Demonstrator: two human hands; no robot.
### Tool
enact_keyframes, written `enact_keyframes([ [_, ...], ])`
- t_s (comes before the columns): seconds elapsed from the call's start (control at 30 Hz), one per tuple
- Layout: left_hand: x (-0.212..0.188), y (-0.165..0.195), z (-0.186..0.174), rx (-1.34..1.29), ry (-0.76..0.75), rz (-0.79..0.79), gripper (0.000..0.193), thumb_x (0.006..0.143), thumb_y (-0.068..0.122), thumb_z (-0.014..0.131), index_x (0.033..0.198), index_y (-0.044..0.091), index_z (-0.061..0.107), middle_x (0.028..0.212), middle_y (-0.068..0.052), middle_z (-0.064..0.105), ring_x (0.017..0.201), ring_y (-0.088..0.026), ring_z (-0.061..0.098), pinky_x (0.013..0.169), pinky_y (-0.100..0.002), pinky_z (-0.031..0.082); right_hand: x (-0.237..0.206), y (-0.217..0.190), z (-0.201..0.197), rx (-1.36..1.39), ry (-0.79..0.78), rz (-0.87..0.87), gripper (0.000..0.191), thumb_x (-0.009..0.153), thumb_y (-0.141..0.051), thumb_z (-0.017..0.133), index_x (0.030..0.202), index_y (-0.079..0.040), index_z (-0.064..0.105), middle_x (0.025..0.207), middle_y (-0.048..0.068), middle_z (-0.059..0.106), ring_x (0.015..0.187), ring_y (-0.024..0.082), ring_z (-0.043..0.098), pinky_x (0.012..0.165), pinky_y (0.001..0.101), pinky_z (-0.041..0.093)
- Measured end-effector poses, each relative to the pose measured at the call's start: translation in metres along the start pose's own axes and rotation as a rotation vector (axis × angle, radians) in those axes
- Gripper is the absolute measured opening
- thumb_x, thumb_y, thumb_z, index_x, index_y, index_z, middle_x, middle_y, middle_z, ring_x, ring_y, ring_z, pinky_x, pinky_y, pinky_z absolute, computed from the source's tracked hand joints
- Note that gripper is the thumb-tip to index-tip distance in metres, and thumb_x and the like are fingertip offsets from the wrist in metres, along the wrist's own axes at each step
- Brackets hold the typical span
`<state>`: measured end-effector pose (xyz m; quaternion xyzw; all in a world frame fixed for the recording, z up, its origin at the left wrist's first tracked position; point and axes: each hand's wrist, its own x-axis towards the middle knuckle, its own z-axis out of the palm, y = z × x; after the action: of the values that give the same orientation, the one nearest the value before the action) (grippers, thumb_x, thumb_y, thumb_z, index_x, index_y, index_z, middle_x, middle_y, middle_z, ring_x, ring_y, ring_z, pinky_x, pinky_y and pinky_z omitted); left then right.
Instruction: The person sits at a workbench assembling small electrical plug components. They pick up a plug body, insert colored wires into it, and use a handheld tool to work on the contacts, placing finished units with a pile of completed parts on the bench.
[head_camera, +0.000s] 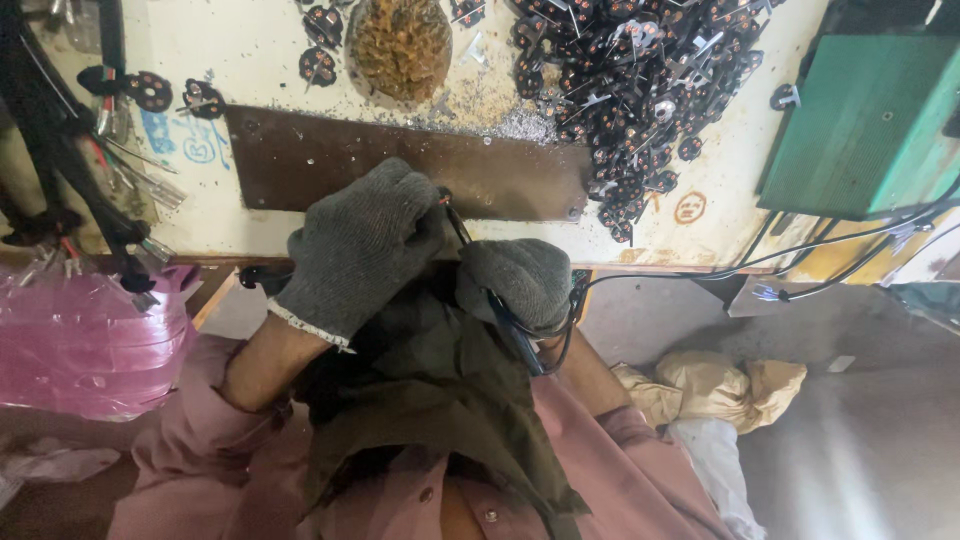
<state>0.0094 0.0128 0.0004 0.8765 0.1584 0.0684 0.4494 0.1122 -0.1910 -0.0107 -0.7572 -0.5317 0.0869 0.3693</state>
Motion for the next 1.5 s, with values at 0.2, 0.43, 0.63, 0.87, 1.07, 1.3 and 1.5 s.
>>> enact_keyframes([
  [0.2, -0.001, 0.002, 0.003, 0.042, 0.011, -0.016, 0.014, 0.092, 0.017, 0.072, 0.095, 0.009, 0.062, 0.093, -0.012, 0.06, 0.082, -0.033, 0.066, 0.067, -0.044, 0.053, -0.004, 0.002, -0.001, 0.134, -0.019, -0.025, 0.034, 0.076, -0.01, 0.082, 0.107, -0.005, 0.069, 0.093, 0.011, 0.073, 0.076, 0.031, 0.073, 0.065, 0.0397, 0.055],
  [0.43, 0.001, 0.005, 0.001, -0.016, 0.034, -0.02, 0.016, 0.088, 0.017, 0.073, 0.098, 0.011, 0.061, 0.094, -0.01, 0.06, 0.082, -0.032, 0.067, 0.067, -0.042, 0.054, 0.011, -0.002, -0.005, 0.252, -0.011, 0.044, 0.029, 0.083, -0.005, 0.081, 0.106, -0.005, 0.063, 0.084, 0.012, 0.071, 0.07, 0.029, 0.07, 0.061, 0.0389, 0.053],
  [0.63, -0.003, 0.004, 0.001, 0.005, -0.015, -0.065, 0.017, 0.086, 0.014, 0.074, 0.096, 0.012, 0.06, 0.096, -0.01, 0.06, 0.084, -0.033, 0.066, 0.067, -0.044, 0.052, 0.015, -0.007, 0.007, 0.163, 0.147, 0.034, 0.023, 0.085, 0.003, 0.076, 0.1, -0.005, 0.062, 0.078, 0.011, 0.068, 0.067, 0.029, 0.07, 0.061, 0.037, 0.054],
  [0.87, 0.002, 0.007, -0.003, -0.018, 0.005, -0.052, 0.018, 0.084, 0.013, 0.074, 0.097, 0.012, 0.062, 0.094, -0.009, 0.059, 0.08, -0.031, 0.066, 0.066, -0.043, 0.054, 0.015, -0.006, 0.0, 0.243, 0.077, 0.102, 0.031, 0.079, -0.008, 0.083, 0.103, -0.004, 0.064, 0.084, 0.013, 0.071, 0.071, 0.029, 0.072, 0.064, 0.037, 0.056],
  [1.07, 0.005, 0.008, -0.002, 0.019, -0.037, -0.083, 0.016, 0.086, 0.016, 0.075, 0.091, 0.013, 0.061, 0.092, -0.009, 0.059, 0.08, -0.032, 0.066, 0.066, -0.044, 0.053, 0.003, -0.002, 0.002, 0.155, 0.064, 0.139, 0.027, 0.081, -0.009, 0.082, 0.103, -0.01, 0.066, 0.088, 0.012, 0.073, 0.077, 0.03, 0.074, 0.069, 0.0378, 0.058],
  [1.3, 0.001, 0.01, -0.006, 0.04, -0.011, -0.065, 0.015, 0.087, 0.017, 0.074, 0.097, 0.012, 0.064, 0.096, -0.008, 0.061, 0.084, -0.031, 0.067, 0.067, -0.043, 0.053, 0.01, -0.003, -0.004, 0.344, 0.085, 0.343, 0.02, 0.085, -0.012, 0.082, 0.101, -0.011, 0.07, 0.088, 0.01, 0.075, 0.078, 0.027, 0.076, 0.072, 0.0364, 0.059],
  [1.5, -0.01, 0.008, -0.018, 0.141, 0.04, -0.203, 0.009, 0.088, 0.014, 0.074, 0.091, 0.013, 0.065, 0.093, -0.008, 0.064, 0.083, -0.031, 0.067, 0.067, -0.043, 0.053, 0.026, -0.021, -0.031, 0.069, -0.087, 0.395, 0.012, 0.088, -0.016, 0.081, 0.098, -0.014, 0.074, 0.089, 0.008, 0.076, 0.08, 0.025, 0.076, 0.075, 0.0371, 0.059],
])
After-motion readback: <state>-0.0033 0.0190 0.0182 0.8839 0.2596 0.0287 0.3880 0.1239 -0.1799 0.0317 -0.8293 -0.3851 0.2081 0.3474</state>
